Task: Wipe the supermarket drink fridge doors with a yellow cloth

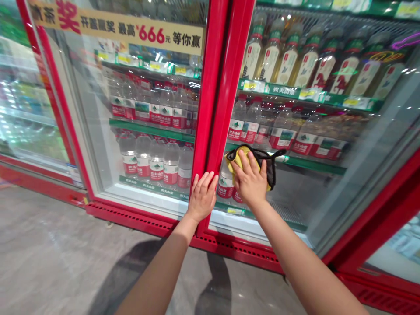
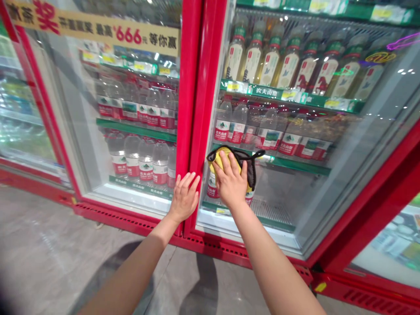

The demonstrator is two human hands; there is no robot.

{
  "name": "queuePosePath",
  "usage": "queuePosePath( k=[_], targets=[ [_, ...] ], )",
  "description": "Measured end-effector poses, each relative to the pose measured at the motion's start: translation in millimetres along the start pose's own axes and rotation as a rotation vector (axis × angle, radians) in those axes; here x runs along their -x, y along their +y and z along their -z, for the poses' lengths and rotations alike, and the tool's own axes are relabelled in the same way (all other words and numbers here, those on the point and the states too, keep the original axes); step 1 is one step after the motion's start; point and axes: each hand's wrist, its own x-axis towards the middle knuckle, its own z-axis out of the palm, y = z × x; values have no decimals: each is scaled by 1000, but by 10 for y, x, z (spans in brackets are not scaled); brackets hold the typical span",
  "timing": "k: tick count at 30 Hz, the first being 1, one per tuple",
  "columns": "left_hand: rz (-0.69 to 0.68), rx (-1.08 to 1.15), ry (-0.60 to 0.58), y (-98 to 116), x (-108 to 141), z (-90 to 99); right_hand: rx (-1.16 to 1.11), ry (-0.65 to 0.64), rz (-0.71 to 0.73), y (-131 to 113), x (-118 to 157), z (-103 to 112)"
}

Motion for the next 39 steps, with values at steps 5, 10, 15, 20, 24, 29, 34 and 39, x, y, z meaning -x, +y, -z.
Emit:
queuePosePath(
  k=[5, 10, 15, 20, 24, 29, 34, 39],
  targets=[
    [11, -20, 24, 82, -32, -25, 58, 2, -111, 123, 450, -55],
    [28, -14, 21, 174, -93, -78, 25, -97, 96, 31, 517, -100],
    [85, 37, 65, 305, -240, -189, 81, -73, -58, 322, 194, 145],
    [68, 31, 83, 431, -336, -215, 151, -72, -317, 483, 634, 104],
    [19, 28, 70, 515, -384, -196, 112, -202, -250, 358, 843, -19],
    [-10, 67, 43, 629, -486, -215, 59, -149, -143, 604, 545, 150],
    [-41, 93, 37, 772, -552, -277, -19, 168, -291, 1100, 645, 282],
    [-74, 123, 26, 926, -570, -371, -74, 298, -187, 1154, 961, 114]
  ],
)
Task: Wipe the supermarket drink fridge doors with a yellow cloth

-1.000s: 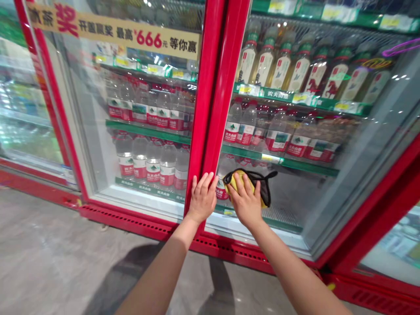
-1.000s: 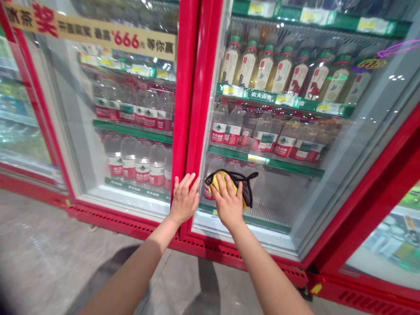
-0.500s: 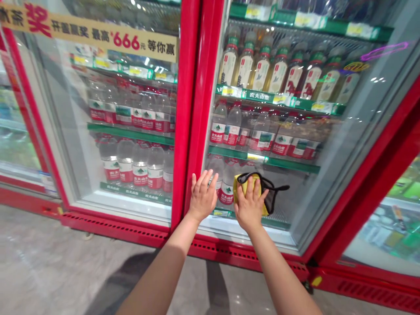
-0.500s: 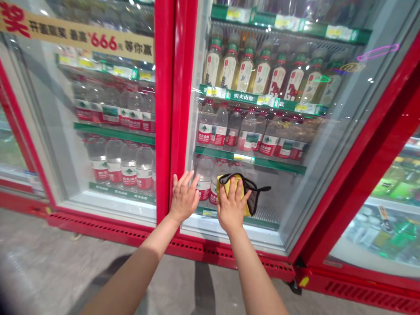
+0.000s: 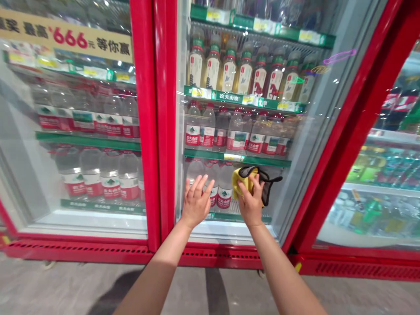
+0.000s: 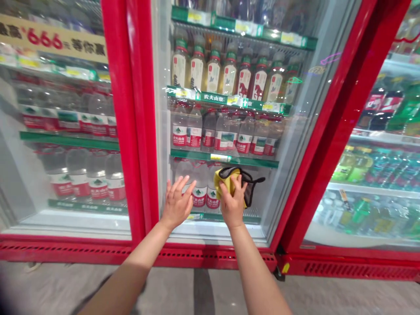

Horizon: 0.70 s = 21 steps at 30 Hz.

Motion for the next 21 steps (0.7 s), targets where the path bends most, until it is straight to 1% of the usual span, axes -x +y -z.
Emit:
queuePosePath(
  k=[2, 4, 6, 8, 9, 11, 12, 14, 15, 16, 18, 19, 21],
  targets=[
    [-9, 13, 5, 68, -20, -56, 21, -35, 81, -18, -12, -14],
    [-17, 19, 14, 144, -50, -109, 58, -76, 118, 2, -140, 31],
    [-20, 19, 11, 220, -83, -150, 122, -111, 62, 89, -321, 129],
    [-31, 25, -9, 283, -112, -178, 187, -105, -58, 241, -453, 232],
    [-39, 30, -22, 307, -122, -187, 212, -91, -125, 328, -471, 270],
    [-58, 41, -42, 341, -134, -199, 239, -55, -239, 489, -379, 297],
    [-62, 45, -47, 353, -136, -204, 245, -39, -278, 548, -273, 289],
    [-56, 55, -56, 376, -132, -219, 246, -36, -297, 604, 9, 246],
    [-47, 63, -61, 391, -129, -232, 241, -57, -272, 600, 152, 222],
    [-37, 73, -67, 410, -127, -247, 235, -110, -214, 580, 272, 203],
    [-29, 95, -77, 461, -127, -290, 233, -243, -70, 519, 383, 194],
    [-34, 103, -79, 493, -131, -316, 238, -301, -8, 493, 358, 206],
    [-56, 111, -83, 565, -148, -368, 255, -366, 53, 480, 166, 265]
  ],
)
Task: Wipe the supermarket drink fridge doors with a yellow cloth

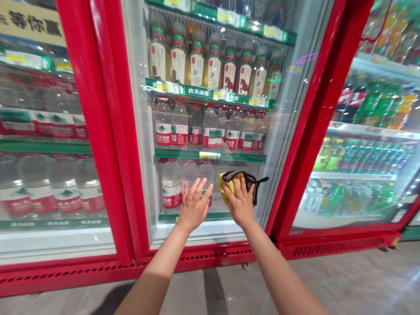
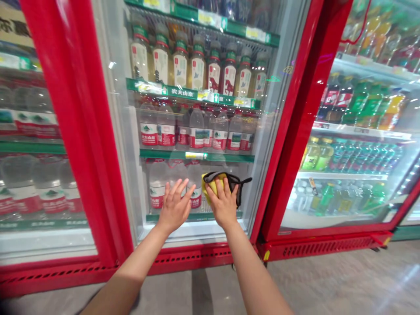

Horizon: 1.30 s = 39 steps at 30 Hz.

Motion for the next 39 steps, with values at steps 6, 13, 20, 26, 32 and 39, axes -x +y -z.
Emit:
queuePosePath(
  k=[6, 13, 20, 26, 32, 39],
  targets=[
    [-16, 7, -38, 158, -78, -101, -14, 106, -316, 322, -385, 284],
    [-1, 15, -60, 246, -103, -169, 27, 48, -264, 221, 62, 63],
    [-44, 54, -82, 435, -203, -280, 45, 72, -369, 609, -394, 392],
    [-86, 74, -105, 516, -205, -338, 10, 132, -520, 737, 220, 46],
    [-118, 91, -112, 590, -207, -379, -137, 213, -655, 947, 68, -19],
    [-120, 95, -170, 578, -214, -378, -218, 250, -732, 1121, 113, -45]
  ],
)
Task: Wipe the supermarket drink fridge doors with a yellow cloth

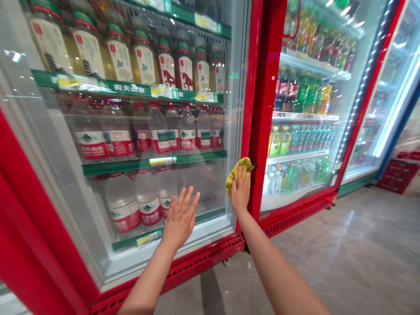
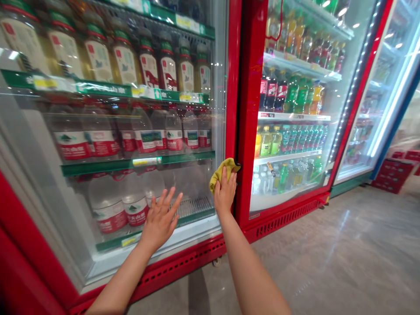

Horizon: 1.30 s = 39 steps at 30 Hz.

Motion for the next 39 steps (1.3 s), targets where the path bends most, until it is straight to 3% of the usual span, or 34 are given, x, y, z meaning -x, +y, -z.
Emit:
queuePosePath(
  k=[2, 4, 7, 11, 13, 17, 19, 22, 25, 27, 30, 33, 36, 39],
  targets=[
    [1, 4, -9, 10, -8, -8, -12, -12, -36, 78, 176, -39],
    [5, 6, -9, 29, -22, -20, -18, -12, -66, 88, 179, -52],
    [12, 8, -13, 52, -43, -32, -14, 11, -47, -15, -217, 35],
    [3, -1, -26, 40, -45, -25, -34, -23, 87, -141, -742, 221],
    [-11, -5, -21, 23, -39, -17, -15, -17, 99, -116, -678, 242],
    [-19, 1, -10, 11, -39, -8, 8, 22, 26, 53, -182, 129],
    [-17, 9, -5, 17, -44, -3, 7, 28, 0, 109, -94, 87],
    [-22, 15, -1, 18, -47, 20, -3, 10, 20, 50, -348, 132],
    [-23, 13, -2, -11, -41, 55, 21, -65, 85, -161, -715, 257],
    [-22, 17, -4, -42, -35, 76, 79, -104, 141, -302, -779, 328],
    [-25, 32, -5, -86, -33, 97, 167, -117, 269, -361, -534, 356],
    [-26, 51, 5, -111, -43, 117, 199, -113, 406, -212, -152, 312],
    [-16, 45, 7, -131, -53, 158, 185, -95, 326, -99, 3, 277],
    [11, 18, -4, -172, -53, 225, 174, -91, 132, -302, -146, 274]
  ],
)
